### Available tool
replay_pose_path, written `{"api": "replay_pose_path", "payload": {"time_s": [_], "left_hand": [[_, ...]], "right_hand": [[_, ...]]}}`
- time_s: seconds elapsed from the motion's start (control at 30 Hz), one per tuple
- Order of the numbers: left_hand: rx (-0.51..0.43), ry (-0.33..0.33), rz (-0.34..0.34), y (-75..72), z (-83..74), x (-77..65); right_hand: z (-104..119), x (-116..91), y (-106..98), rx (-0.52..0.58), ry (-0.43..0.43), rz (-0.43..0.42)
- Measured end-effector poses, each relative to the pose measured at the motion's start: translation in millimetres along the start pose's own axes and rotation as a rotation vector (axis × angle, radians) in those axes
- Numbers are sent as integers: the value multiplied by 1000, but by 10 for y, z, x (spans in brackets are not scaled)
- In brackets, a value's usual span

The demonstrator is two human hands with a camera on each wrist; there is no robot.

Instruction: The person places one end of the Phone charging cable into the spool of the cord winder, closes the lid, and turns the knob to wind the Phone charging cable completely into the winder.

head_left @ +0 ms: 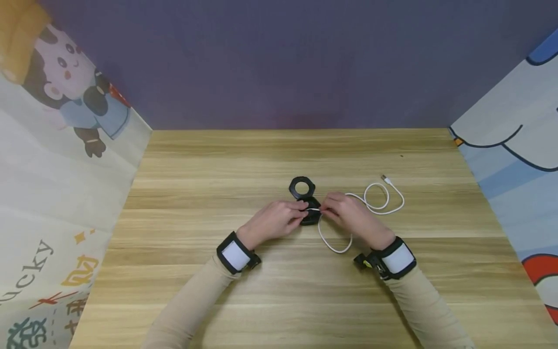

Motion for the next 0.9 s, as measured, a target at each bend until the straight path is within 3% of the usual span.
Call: {"api": "replay_pose_path", "payload": {"time_s": [0.33,0.67,0.9], "left_hand": [[-22,-24,27,-1,-1,1],[-37,-30,32,19,-4,8],[-19,-33,36,18,-6,5]], "right_hand": [[-31,-13,33,-2,-42,20],[-133,-52,95,60,69,48],[-183,-26,111,63,93,108]]}}
Point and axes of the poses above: each hand's wrist, its own x-axis towards the middle knuckle, its own y-axis out of the palm, z = x × y, the point moved 4 cm from there along x, towards the middle knuckle, and after that the axes turned 2 degrees about -x, right-handed, at the moved point
